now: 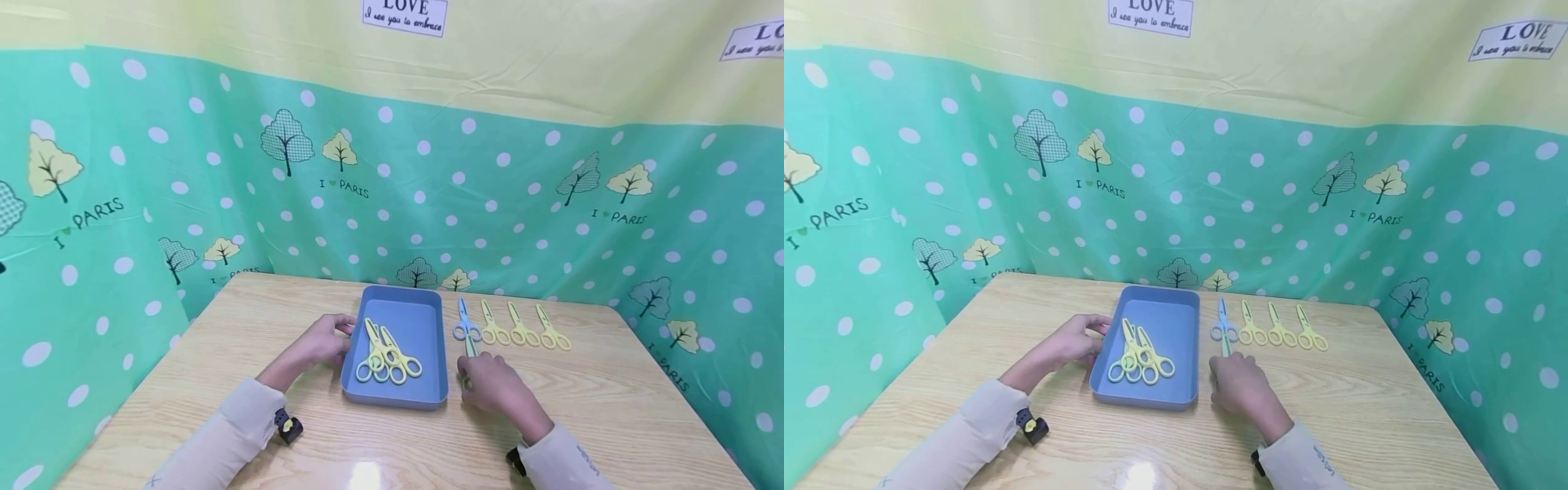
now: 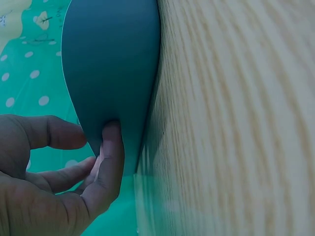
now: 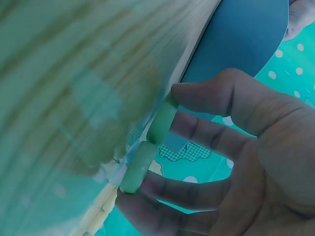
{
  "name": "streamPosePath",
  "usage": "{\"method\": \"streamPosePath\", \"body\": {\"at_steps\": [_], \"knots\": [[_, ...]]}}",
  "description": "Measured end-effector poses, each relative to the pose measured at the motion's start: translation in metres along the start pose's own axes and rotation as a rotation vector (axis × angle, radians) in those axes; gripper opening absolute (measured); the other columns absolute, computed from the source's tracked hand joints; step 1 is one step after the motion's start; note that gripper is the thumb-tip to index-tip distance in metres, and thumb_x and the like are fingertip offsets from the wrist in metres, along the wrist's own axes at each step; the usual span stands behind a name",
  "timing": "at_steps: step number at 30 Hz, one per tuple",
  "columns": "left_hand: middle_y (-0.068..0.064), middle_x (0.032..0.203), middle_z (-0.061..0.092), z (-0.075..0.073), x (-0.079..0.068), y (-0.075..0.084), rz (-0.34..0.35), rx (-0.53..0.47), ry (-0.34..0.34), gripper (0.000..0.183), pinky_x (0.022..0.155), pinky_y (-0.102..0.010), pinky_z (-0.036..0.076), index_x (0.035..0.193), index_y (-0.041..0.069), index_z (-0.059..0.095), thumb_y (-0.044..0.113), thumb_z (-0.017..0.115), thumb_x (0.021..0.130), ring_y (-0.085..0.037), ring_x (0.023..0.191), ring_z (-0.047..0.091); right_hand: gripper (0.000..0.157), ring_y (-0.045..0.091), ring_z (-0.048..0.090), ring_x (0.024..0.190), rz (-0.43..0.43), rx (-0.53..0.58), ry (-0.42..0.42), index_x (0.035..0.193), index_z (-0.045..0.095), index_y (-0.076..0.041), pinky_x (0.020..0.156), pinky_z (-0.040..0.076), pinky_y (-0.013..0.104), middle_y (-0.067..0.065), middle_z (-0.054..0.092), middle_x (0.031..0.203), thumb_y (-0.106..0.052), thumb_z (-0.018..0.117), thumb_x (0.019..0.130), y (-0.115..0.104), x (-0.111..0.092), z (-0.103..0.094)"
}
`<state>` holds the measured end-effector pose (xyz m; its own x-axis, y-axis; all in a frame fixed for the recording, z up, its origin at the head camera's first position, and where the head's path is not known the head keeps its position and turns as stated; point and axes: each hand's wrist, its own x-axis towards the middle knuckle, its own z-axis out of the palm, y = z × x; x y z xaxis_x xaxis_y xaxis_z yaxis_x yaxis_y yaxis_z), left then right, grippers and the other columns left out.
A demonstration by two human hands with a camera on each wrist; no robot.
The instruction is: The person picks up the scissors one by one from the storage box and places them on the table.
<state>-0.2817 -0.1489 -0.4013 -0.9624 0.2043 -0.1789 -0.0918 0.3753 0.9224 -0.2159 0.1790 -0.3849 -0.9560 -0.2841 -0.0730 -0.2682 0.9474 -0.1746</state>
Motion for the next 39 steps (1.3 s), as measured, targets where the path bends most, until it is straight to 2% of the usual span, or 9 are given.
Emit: {"method": "streamPosePath", "body": {"at_steps": [7,13,18,24,32,39], "knots": [[-0.023,0.125,0.056,0.001,0.001,-0.001,0.002,0.021,0.010,0.063,0.063,-0.036,0.061,0.142,-0.006,0.052,-0.008,0.060,0.080,-0.028,0.084,0.066,0.026,0.025,0.056,0.080,0.001,0.017,-0.039,0.101,0.071,-0.011,0.072,0.052,0.047,0.004,0.065,0.087,-0.010,0.081,0.076,0.001,0.000,0.001],[-0.022,0.124,0.057,0.001,0.001,-0.001,0.002,0.027,0.013,0.063,0.062,-0.037,0.061,0.142,-0.006,0.053,-0.008,0.060,0.079,-0.027,0.082,0.065,0.028,0.023,0.054,0.075,0.011,0.049,-0.057,0.105,0.071,-0.010,0.068,0.051,0.042,0.006,0.067,0.090,-0.008,0.080,0.078,0.000,0.000,0.001],[-0.022,0.124,0.056,0.002,0.000,0.000,0.001,0.028,0.016,0.064,0.063,-0.036,0.061,0.142,-0.006,0.052,-0.009,0.059,0.078,-0.027,0.084,0.065,0.031,0.029,0.061,0.085,0.040,0.043,-0.054,0.111,0.071,-0.011,0.072,0.054,0.048,0.011,0.068,0.100,-0.010,0.077,0.081,-0.002,-0.002,-0.005],[-0.021,0.125,0.056,0.001,0.001,-0.001,-0.007,0.013,0.019,0.064,0.064,-0.036,0.062,0.143,-0.005,0.052,-0.009,0.060,0.079,-0.028,0.084,0.066,0.033,0.038,0.063,0.097,0.042,0.019,-0.003,0.118,0.071,-0.010,0.078,0.056,0.055,0.014,0.069,0.110,-0.013,0.075,0.086,-0.003,-0.005,-0.013],[-0.021,0.126,0.057,0.002,0.005,-0.001,-0.007,0.016,0.011,0.064,0.064,-0.037,0.062,0.143,-0.004,0.052,-0.008,0.062,0.080,-0.025,0.083,0.066,0.035,0.039,0.062,0.094,0.002,-0.072,0.137,0.123,0.070,-0.010,0.072,0.055,0.054,0.017,0.068,0.110,-0.025,0.074,0.091,-0.006,-0.007,-0.016],[-0.021,0.126,0.056,0.001,0.004,-0.002,-0.007,0.028,0.018,0.063,0.064,-0.036,0.062,0.143,-0.004,0.052,-0.007,0.062,0.081,-0.026,0.084,0.066,0.045,0.038,0.062,0.095,-0.043,-0.100,0.253,0.130,0.067,-0.011,0.073,0.056,0.051,0.018,0.067,0.113,-0.035,0.073,0.093,-0.020,0.005,-0.015]]}}
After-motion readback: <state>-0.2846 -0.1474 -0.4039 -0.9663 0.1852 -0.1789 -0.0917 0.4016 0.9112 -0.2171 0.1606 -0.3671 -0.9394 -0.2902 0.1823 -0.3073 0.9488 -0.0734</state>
